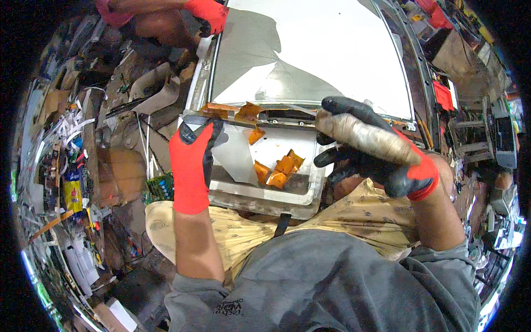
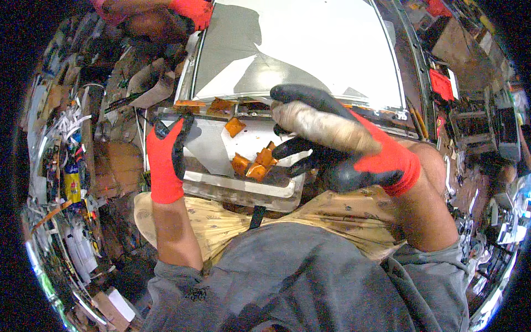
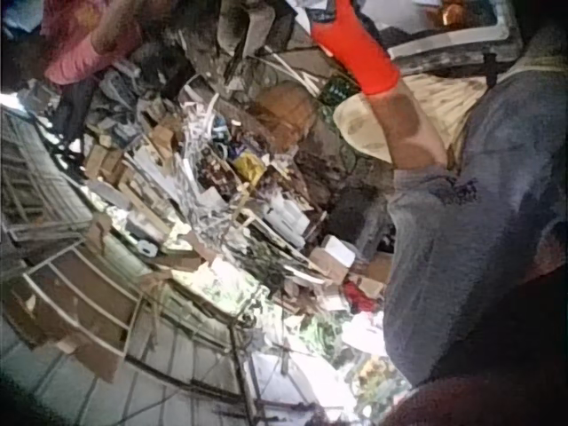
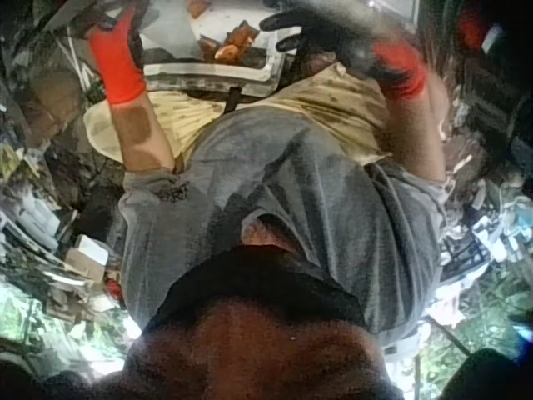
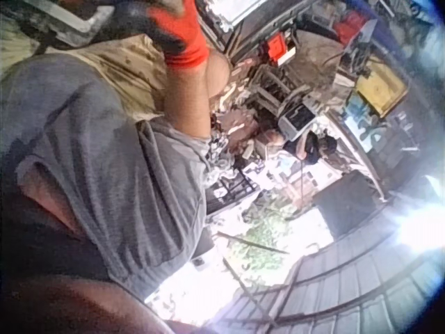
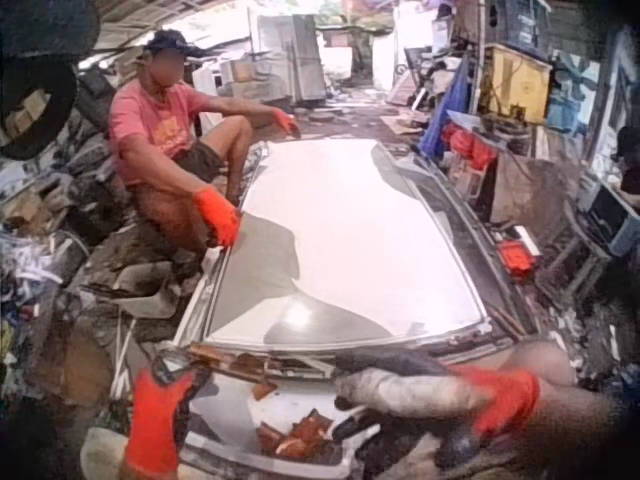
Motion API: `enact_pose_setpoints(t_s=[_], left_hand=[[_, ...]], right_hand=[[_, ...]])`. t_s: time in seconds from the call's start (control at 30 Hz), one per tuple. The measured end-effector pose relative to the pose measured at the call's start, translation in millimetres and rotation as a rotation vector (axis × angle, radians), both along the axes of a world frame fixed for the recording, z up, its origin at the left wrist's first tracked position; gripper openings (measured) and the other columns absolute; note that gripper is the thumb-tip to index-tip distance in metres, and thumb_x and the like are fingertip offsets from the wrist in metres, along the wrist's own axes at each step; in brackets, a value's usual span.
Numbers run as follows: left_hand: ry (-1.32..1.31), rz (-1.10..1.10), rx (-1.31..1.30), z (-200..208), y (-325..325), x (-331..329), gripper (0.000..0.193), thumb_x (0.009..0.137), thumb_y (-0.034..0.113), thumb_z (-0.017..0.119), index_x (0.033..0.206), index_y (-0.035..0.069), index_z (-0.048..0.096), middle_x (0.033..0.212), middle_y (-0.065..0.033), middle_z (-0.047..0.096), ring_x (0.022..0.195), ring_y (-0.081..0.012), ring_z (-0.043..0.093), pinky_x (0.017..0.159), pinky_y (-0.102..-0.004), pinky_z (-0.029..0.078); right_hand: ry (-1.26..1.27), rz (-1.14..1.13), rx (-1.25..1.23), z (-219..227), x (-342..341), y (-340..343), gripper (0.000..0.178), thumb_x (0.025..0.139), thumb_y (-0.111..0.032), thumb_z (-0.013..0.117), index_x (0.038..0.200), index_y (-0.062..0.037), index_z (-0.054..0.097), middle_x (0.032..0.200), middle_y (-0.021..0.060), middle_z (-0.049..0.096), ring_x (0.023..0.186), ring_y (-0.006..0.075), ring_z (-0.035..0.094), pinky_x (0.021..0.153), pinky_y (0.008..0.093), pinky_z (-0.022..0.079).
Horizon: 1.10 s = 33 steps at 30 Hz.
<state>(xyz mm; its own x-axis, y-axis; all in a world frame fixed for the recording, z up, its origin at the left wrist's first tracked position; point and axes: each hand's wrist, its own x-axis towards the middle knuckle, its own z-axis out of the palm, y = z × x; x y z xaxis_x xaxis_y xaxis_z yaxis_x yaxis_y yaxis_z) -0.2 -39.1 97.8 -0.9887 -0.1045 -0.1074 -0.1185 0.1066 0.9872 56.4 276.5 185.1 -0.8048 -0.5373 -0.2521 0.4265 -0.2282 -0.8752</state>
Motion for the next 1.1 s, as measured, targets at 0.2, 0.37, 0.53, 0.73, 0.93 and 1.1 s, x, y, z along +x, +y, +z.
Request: enact_pose_setpoints(t_s=[0.2,0.37,0.53,0.73,0.93,1.1], left_hand=[[-0.072,-0.046,-0.042,-10,-6,4,0.025,0.083,0.011,0.074,0.103,-0.001,0.065,0.090,-0.0088,0.068,0.075,-0.0190,0.068,0.071,-0.0314,0.057],[-0.084,-0.054,-0.031,-12,1,9,0.023,0.083,0.011,0.073,0.101,-0.001,0.065,0.089,-0.0088,0.068,0.074,-0.0185,0.068,0.071,-0.0315,0.056],[-0.080,-0.036,0.041,-20,5,14,0.022,0.084,0.013,0.073,0.100,0.000,0.065,0.087,-0.0081,0.068,0.072,-0.0171,0.067,0.070,-0.0301,0.055],[-0.110,-0.042,-0.070,-15,17,19,0.023,0.084,0.014,0.074,0.100,-0.001,0.066,0.087,-0.0078,0.069,0.071,-0.0156,0.066,0.068,-0.0293,0.054],[-0.103,-0.091,-0.060,-21,23,25,0.020,0.087,0.009,0.068,0.104,-0.001,0.065,0.085,-0.0058,0.069,0.068,-0.0111,0.063,0.062,-0.0246,0.049],[-0.101,-0.145,-0.165,-19,31,29,0.018,0.088,0.011,0.066,0.103,0.001,0.064,0.084,-0.0054,0.070,0.068,-0.0095,0.062,0.060,-0.0234,0.047]], right_hand=[[0.063,0.055,0.511,2,22,1,0.066,0.095,-0.038,0.062,0.144,-0.0017,0.039,0.137,0.0106,0.050,0.123,0.0229,0.051,0.100,0.0352,0.044],[-0.062,-0.144,0.208,-34,35,8,0.049,0.084,-0.002,0.066,0.131,-0.0048,0.051,0.127,0.0043,0.052,0.117,0.0134,0.050,0.099,0.0283,0.042],[0.561,-0.134,0.545,-71,43,-9,0.083,0.075,0.006,0.064,0.149,-0.0025,0.029,0.150,0.0120,0.040,0.137,0.0224,0.040,0.112,0.0354,0.031],[0.611,-0.138,0.782,-77,52,-24,0.071,0.075,-0.010,0.068,0.139,-0.0007,0.040,0.122,0.0268,0.057,0.113,0.0415,0.057,0.095,0.0438,0.048],[0.700,-0.137,0.898,-90,52,-30,0.063,0.078,-0.010,0.063,0.136,-0.0009,0.042,0.117,0.0230,0.059,0.104,0.0397,0.060,0.087,0.0454,0.051],[0.705,-0.043,1.006,-84,49,-33,0.068,0.075,-0.010,0.064,0.138,-0.0007,0.040,0.116,0.0192,0.057,0.098,0.0367,0.061,0.081,0.0444,0.052]])
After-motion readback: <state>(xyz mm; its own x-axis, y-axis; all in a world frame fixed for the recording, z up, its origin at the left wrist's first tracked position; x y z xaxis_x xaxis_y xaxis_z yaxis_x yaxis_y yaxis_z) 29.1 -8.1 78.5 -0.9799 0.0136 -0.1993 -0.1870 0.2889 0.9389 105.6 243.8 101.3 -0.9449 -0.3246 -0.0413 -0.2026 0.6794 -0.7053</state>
